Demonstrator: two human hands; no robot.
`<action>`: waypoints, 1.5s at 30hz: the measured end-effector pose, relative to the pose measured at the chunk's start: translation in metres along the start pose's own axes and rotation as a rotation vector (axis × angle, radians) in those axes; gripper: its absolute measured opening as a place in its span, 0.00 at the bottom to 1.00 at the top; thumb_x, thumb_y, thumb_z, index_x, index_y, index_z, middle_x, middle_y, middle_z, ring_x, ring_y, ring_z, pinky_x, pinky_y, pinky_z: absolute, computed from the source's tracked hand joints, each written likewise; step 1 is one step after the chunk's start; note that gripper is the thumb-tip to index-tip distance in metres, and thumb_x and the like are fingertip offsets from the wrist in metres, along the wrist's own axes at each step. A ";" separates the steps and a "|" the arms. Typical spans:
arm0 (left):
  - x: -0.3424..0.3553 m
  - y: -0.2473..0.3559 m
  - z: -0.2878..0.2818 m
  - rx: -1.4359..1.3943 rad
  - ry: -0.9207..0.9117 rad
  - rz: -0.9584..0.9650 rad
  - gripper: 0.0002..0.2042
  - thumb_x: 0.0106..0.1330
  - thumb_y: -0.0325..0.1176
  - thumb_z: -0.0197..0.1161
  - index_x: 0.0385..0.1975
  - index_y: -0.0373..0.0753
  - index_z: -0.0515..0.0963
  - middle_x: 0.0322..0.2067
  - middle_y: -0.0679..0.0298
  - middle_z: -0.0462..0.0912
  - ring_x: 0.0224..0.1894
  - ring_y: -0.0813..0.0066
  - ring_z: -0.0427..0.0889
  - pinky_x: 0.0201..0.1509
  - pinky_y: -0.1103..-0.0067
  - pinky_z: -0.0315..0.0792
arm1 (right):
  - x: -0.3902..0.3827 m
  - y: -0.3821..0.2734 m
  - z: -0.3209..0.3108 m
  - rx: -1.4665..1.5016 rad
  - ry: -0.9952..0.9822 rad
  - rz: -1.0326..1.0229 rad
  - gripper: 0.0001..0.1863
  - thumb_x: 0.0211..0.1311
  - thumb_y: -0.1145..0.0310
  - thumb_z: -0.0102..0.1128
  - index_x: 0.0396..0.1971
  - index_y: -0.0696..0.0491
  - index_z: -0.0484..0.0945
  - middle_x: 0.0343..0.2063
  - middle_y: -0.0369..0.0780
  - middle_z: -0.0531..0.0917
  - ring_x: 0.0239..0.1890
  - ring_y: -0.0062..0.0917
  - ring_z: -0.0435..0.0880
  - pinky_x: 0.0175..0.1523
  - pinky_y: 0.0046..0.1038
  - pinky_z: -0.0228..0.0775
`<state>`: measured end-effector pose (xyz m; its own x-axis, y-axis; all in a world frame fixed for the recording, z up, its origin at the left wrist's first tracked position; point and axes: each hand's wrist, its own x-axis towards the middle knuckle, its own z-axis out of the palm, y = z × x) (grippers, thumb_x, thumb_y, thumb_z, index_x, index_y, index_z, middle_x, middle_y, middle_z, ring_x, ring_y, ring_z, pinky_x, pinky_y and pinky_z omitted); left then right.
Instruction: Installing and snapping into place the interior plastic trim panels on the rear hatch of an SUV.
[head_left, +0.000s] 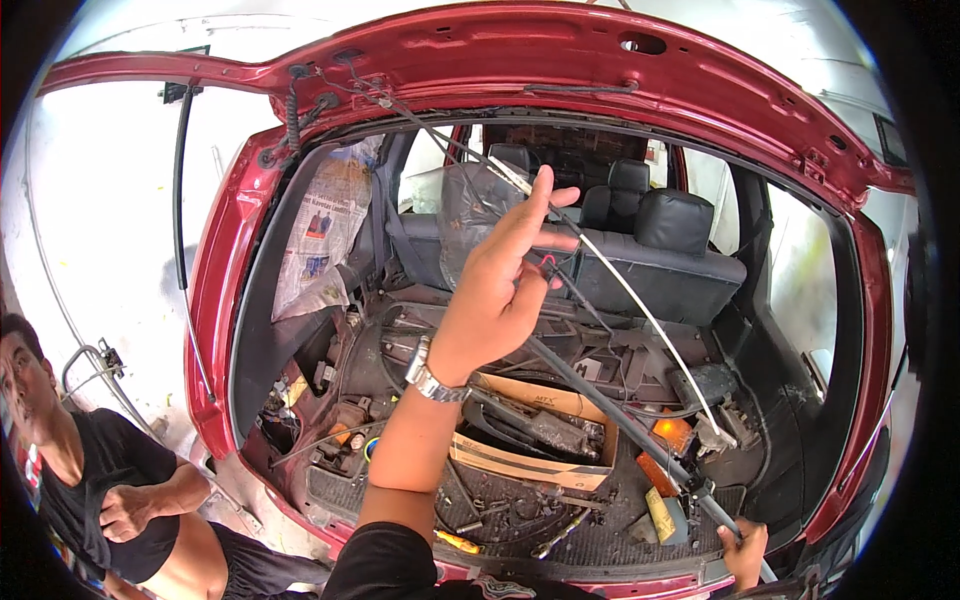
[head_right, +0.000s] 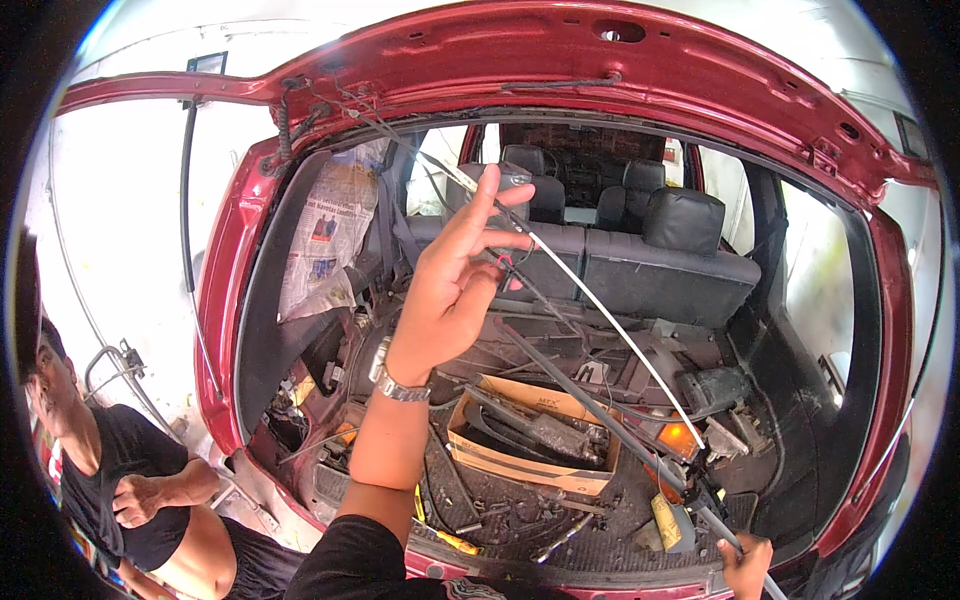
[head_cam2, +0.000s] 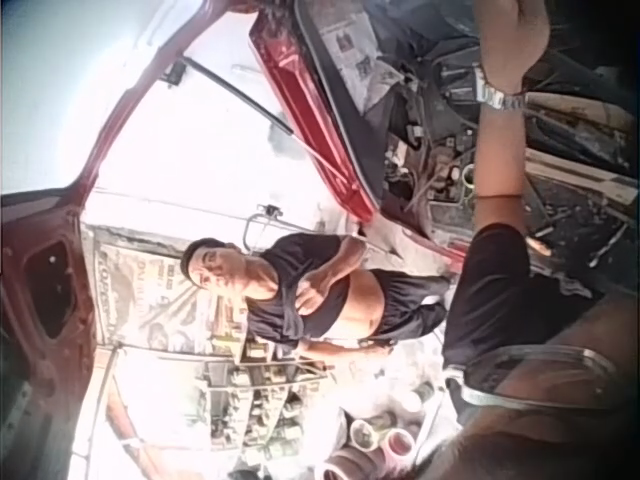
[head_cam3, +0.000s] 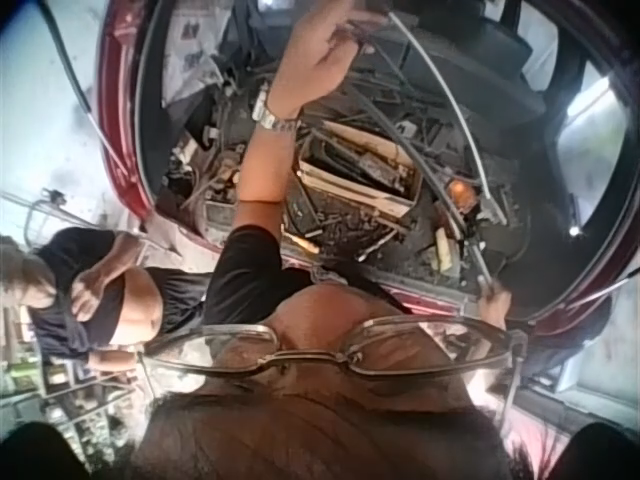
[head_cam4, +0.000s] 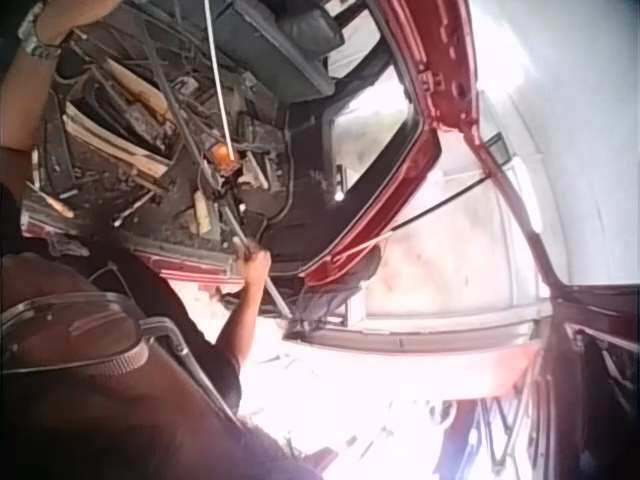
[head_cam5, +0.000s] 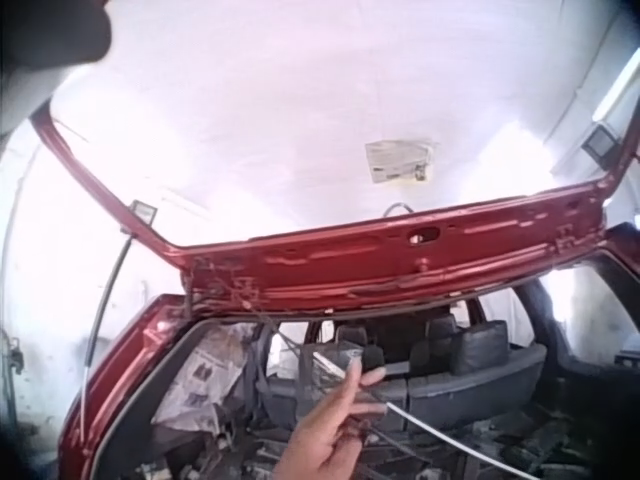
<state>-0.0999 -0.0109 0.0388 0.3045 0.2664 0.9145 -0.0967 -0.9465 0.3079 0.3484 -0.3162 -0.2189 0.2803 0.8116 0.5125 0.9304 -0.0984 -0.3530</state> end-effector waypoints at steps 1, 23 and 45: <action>0.000 0.003 -0.003 0.028 -0.027 -0.008 0.48 0.55 0.11 0.47 0.82 0.44 0.48 0.71 0.51 0.70 0.53 0.72 0.84 0.40 0.86 0.74 | 0.003 -0.005 -0.002 0.014 -0.047 0.051 0.25 0.59 0.54 0.73 0.18 0.59 0.75 0.13 0.49 0.66 0.16 0.47 0.67 0.26 0.40 0.57; -0.011 0.027 -0.010 0.392 -0.217 0.035 0.55 0.56 0.30 0.74 0.82 0.40 0.43 0.75 0.49 0.64 0.56 0.58 0.84 0.62 0.67 0.77 | 0.007 -0.013 -0.004 0.041 -0.021 -0.033 0.22 0.55 0.60 0.74 0.16 0.59 0.73 0.13 0.50 0.69 0.16 0.49 0.69 0.24 0.40 0.59; 0.066 -0.015 -0.069 1.015 0.621 0.344 0.21 0.55 0.30 0.82 0.49 0.41 0.86 0.38 0.62 0.78 0.29 0.75 0.77 0.31 0.76 0.72 | 0.003 0.004 0.004 0.010 -0.012 0.006 0.24 0.56 0.53 0.73 0.17 0.59 0.76 0.14 0.51 0.73 0.20 0.53 0.75 0.26 0.42 0.63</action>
<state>-0.1435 0.0332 0.1123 -0.1189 -0.2453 0.9621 0.7797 -0.6231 -0.0625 0.3521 -0.3115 -0.2217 0.2828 0.8178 0.5011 0.9263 -0.0974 -0.3639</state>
